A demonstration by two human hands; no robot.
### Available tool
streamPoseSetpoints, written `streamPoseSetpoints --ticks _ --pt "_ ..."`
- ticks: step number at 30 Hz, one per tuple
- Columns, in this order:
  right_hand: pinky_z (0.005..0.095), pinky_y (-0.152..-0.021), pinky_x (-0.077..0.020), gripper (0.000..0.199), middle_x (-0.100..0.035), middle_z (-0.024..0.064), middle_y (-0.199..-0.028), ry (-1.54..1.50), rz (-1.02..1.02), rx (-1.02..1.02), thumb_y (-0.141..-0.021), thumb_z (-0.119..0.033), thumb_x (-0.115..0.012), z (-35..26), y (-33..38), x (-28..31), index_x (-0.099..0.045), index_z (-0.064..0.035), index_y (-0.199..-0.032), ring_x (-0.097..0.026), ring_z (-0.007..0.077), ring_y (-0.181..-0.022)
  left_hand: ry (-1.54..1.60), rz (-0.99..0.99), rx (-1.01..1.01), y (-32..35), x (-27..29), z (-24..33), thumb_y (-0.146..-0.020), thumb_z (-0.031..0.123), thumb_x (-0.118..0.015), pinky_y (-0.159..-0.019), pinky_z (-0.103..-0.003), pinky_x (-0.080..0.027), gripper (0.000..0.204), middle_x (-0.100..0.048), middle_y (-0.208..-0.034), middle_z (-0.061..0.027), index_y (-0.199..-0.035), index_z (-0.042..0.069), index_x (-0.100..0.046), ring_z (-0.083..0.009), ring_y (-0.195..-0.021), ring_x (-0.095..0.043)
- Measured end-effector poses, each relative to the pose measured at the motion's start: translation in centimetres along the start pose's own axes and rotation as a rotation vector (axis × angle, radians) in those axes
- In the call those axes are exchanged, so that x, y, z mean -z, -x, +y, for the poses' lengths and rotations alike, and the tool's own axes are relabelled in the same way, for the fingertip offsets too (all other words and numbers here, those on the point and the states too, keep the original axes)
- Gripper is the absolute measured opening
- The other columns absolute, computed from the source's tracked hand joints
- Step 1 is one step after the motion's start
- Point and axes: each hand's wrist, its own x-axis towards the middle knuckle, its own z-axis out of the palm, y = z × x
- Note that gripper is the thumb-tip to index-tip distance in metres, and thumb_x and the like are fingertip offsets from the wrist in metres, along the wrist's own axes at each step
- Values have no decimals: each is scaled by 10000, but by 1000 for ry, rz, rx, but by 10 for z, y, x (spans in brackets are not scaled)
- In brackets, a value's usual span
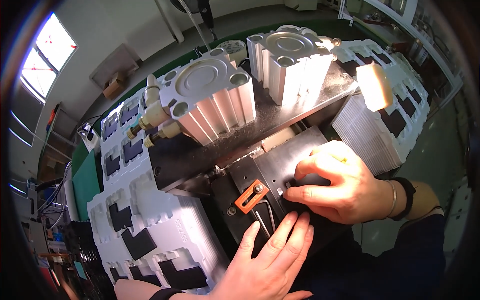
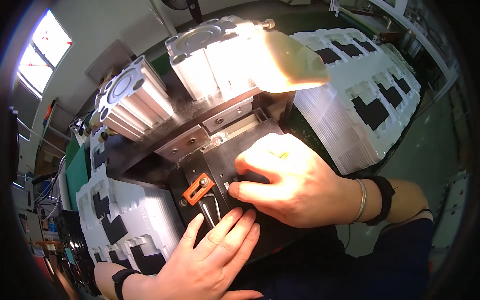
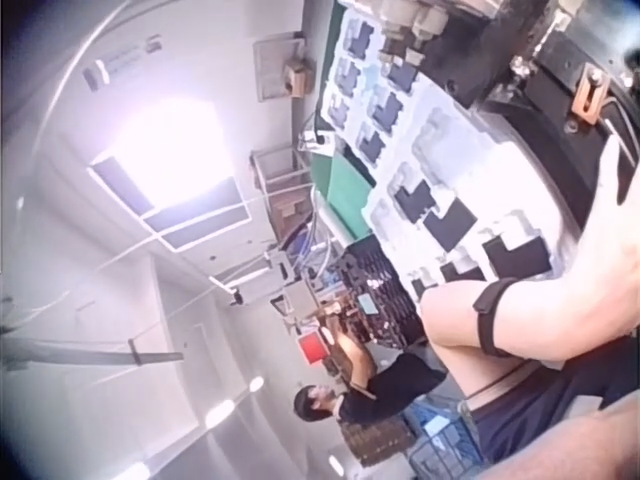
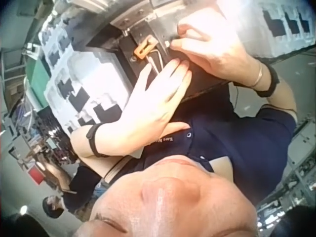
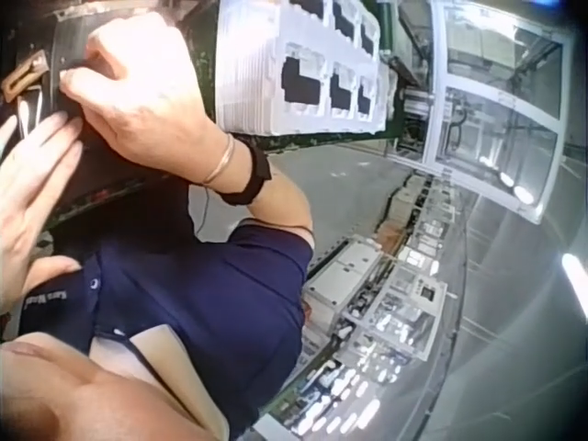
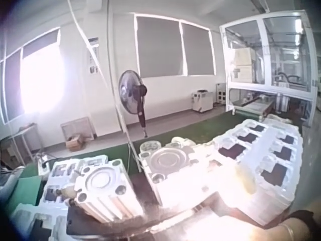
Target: Assembling small plastic components using a pneumatic press machine.
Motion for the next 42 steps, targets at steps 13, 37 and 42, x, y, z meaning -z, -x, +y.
streamPoseSetpoints --ticks 13,37,42 --pt "403 -858 -491 364 -670 87 -1108 -246 -126 -133 -801 -293 -799 -2 26 33 -687 -89 -1080 -618 290 -999 29 -88 73 0 9 4 -812 560 -691 -1126 -577 -266 921 -349 -1524 -251 -1431 -61 -408 -400 -1446 -296" --pt "384 -831 -519 290 -702 135 -1067 -255 -19 -131 -733 -162 -834 29 -9 6 -749 -33 -979 -644 283 -937 -264 161 87 -12 -15 -32 -746 521 -756 -1167 -610 -175 980 -294 -1560 -247 -1457 -44 -387 -439 -1474 -201" --pt "373 -800 -514 233 -665 98 -1051 -244 0 -92 -761 -137 -795 32 -9 8 -710 -52 -960 -619 276 -931 -69 -79 257 -25 22 -11 -838 550 -695 -1071 -614 -347 841 -417 -1474 -239 -1405 -28 -468 -398 -1419 -360"
